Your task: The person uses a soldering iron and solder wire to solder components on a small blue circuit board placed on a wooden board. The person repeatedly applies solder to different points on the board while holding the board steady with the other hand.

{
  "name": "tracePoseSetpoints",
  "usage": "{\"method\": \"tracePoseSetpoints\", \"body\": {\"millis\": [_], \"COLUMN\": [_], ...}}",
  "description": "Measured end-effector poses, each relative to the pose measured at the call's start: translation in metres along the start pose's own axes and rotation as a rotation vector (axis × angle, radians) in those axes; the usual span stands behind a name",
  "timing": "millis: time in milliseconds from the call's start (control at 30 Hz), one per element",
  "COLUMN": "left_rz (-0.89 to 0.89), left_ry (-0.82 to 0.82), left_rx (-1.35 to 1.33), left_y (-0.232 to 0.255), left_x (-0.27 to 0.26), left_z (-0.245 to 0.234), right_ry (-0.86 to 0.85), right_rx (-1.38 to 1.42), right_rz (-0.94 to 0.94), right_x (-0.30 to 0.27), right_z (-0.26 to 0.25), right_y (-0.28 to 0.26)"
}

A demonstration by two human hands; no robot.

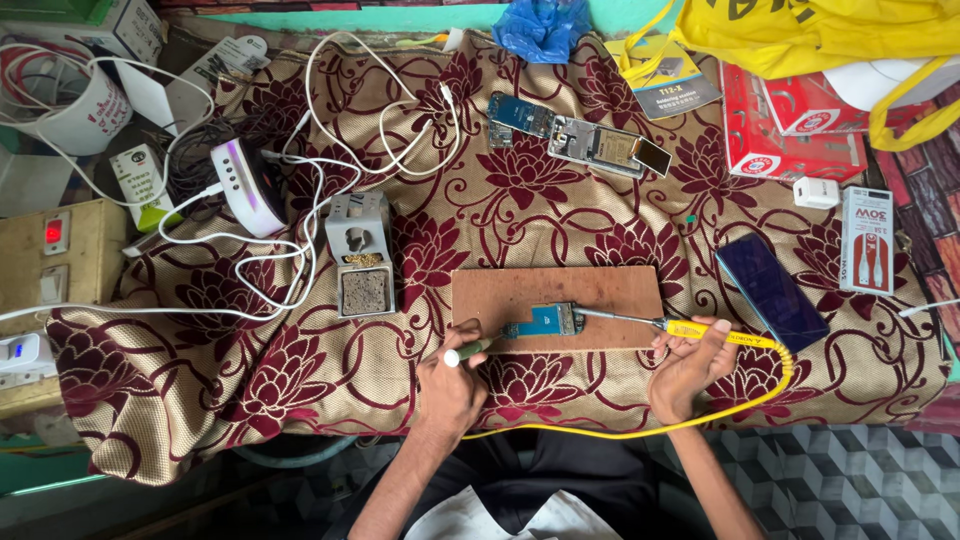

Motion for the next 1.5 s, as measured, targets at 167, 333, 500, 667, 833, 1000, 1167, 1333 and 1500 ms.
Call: {"method": "tracePoseSetpoints", "body": {"millis": [167,333,500,667,833,1000,1167,1333,1500], "left_rz": [0.023,-0.033,-0.129,0.066,0.270,0.396,0.287,0.099,0.287], "left_ry": [0.038,0.183,0.178,-0.119,-0.435,-0.597,-0.563,-0.464,-0.374], "left_rx": [-0.110,-0.152,-0.137,0.317,0.574,0.747,0.828,0.529,0.322], "left_y": [0.002,-0.002,-0.002,0.000,-0.020,-0.022,-0.001,0.029,0.080], "left_x": [-0.003,-0.007,0.007,0.012,0.002,0.022,0.038,0.030,0.024], "left_z": [-0.005,-0.021,-0.038,-0.057,-0.058,-0.051,-0.050,-0.035,-0.021], "right_ry": [0.052,0.043,0.047,0.038,0.019,0.013,-0.023,-0.104,-0.135], "right_rx": [-0.088,-0.094,-0.077,-0.137,-0.129,-0.177,-0.264,-0.533,-0.684], "right_rz": [-0.009,-0.013,0.005,-0.047,-0.041,-0.080,-0.152,-0.306,-0.485], "right_x": [-0.002,-0.004,-0.004,-0.004,-0.008,-0.006,-0.010,-0.027,-0.043], "right_z": [0.003,0.007,0.007,0.006,0.005,0.013,0.030,0.061,0.077], "right_y": [-0.005,-0.008,-0.007,-0.005,-0.005,-0.015,-0.037,-0.074,-0.110]}}
Point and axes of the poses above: each hand's wrist, its own x-axis towards the middle knuckle, its own z-axis out of the palm, y = z × x, the point moved 9 cm from there along x, towards the middle knuckle, and after that the axes turned 6 degrees about z, right-handed, at the moved point
